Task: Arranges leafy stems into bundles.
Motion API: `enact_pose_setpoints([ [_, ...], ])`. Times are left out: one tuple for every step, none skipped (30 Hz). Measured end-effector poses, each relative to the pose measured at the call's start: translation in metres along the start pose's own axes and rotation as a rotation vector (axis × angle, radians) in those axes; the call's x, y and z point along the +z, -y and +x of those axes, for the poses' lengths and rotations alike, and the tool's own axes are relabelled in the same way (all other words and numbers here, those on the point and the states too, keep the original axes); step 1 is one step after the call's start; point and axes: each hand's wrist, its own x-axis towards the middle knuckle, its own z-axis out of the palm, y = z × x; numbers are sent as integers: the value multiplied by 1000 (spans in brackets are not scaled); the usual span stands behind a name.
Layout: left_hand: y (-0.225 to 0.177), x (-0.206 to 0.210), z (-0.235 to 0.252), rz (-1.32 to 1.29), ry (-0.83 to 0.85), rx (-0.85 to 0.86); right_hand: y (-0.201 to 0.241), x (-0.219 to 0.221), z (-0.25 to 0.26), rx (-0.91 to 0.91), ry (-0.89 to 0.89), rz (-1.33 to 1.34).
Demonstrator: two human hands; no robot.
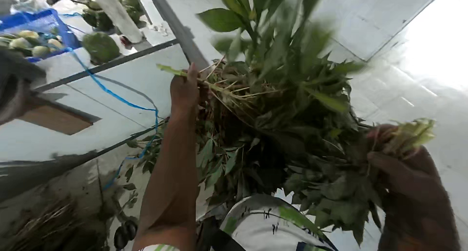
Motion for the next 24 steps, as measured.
enact_pose_setpoints([
  [-8,-12,-6,-28,-37,10,3,-1,0,-25,44,-11],
  [-20,-23,-15,-80,-56,42,5,0,1,-49,91,-34],
  [-31,-32,-24,-106,-65,82,9,3,2,-76,144,-66],
  [-41,-39,-34,-100,-65,123,16,9,6,-113,194,-98],
  [-52,-45,-42,-81,-68,155,22,17,11,-165,246,-117],
  [-62,-49,-50,-51,-76,179,29,28,17,-224,290,-130],
  [-71,-52,-57,-19,-84,203,36,41,23,-282,317,-154],
  [-77,-55,-63,6,-93,227,42,56,28,-330,331,-180],
  [-82,-56,-69,23,-99,246,48,72,32,-365,340,-205],
  [-86,-57,-75,34,-103,257,53,90,36,-385,347,-244],
  [-90,-57,-82,39,-106,266,58,109,39,-393,357,-275],
  [-93,-56,-89,46,-108,278,62,129,42,-391,367,-308],
  [-95,-56,-96,63,-97,295,63,148,47,-407,374,-352],
  [-96,-57,-103,85,-65,325,61,165,53,-434,363,-406],
  [-96,-59,-109,115,-8,367,61,179,60,-445,343,-455],
  [-97,-62,-115,156,57,405,62,189,68,-438,318,-490],
  [-97,-65,-121,176,110,435,64,197,75,-408,294,-516],
  [-97,-69,-126,173,145,452,66,202,83,-363,279,-543],
  [-96,-72,-130,155,160,454,67,206,90,-313,297,-570],
  [-94,-75,-132,124,159,447,66,208,97,-264,352,-589],
  [-90,-76,-133,85,145,426,62,210,102,-233,429,-602],
  [-85,-76,-133,44,110,388,56,213,105,-208,499,-598],
  [-78,-74,-132,20,63,356,50,217,108,-192,543,-568],
  [-69,-74,-131,34,46,348,44,222,109,-178,562,-521],
])
